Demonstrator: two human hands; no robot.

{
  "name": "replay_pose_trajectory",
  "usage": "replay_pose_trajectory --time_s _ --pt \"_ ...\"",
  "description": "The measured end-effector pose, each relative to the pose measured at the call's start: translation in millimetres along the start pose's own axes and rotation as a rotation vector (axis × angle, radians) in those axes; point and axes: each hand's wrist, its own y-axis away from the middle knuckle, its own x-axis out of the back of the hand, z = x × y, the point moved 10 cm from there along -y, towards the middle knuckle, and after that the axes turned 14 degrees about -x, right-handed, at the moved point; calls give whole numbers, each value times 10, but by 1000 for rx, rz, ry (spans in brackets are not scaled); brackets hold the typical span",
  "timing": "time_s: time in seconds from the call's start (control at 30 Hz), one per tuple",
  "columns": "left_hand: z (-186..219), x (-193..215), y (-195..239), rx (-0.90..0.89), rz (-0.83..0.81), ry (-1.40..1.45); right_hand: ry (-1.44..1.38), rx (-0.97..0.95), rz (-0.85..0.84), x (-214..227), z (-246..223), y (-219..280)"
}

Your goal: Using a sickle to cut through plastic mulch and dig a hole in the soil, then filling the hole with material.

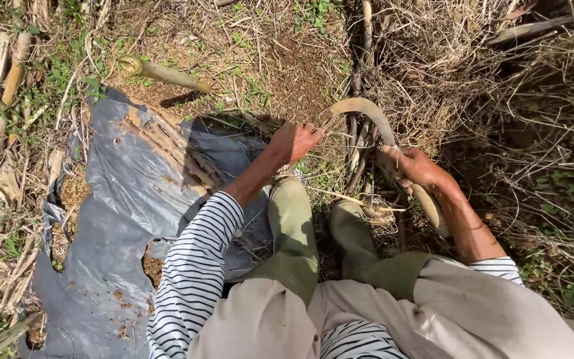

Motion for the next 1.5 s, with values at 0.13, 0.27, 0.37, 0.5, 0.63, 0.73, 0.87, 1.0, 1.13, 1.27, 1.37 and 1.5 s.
replay_pose_trajectory --time_s 0.13,0.27,0.37,0.5,0.63,0.73,0.87,1.0,1.13,1.27,1.37,1.5 --pt "-448 -29 472 121 107 438 -154 -44 16 -39 175 -217" --pt "-1108 -72 781 409 134 347 -488 31 13 -198 -574 -371" --pt "-776 -18 813 404 77 402 -622 134 -128 -366 -1052 -602" --pt "-513 326 1070 410 151 253 -94 -54 -44 -648 -694 -680" --pt "-493 403 1337 449 254 322 -201 150 -15 -467 -619 -815" --pt "-406 -102 1239 484 245 281 -439 156 99 -370 -832 -1013" --pt "-320 -277 1211 527 337 251 121 284 26 -840 -677 -1303" --pt "-344 -393 1303 527 347 234 193 229 -52 -965 -592 -1098" --pt "-296 -165 1446 610 444 108 -70 490 258 -613 -1452 -598" --pt "-291 262 1604 638 497 -35 177 394 74 -966 -843 -859" --pt "-247 347 1691 624 527 -37 138 370 107 -787 -874 -907" --pt "-243 336 1660 630 508 -40 -469 291 140 -569 -768 -1473"
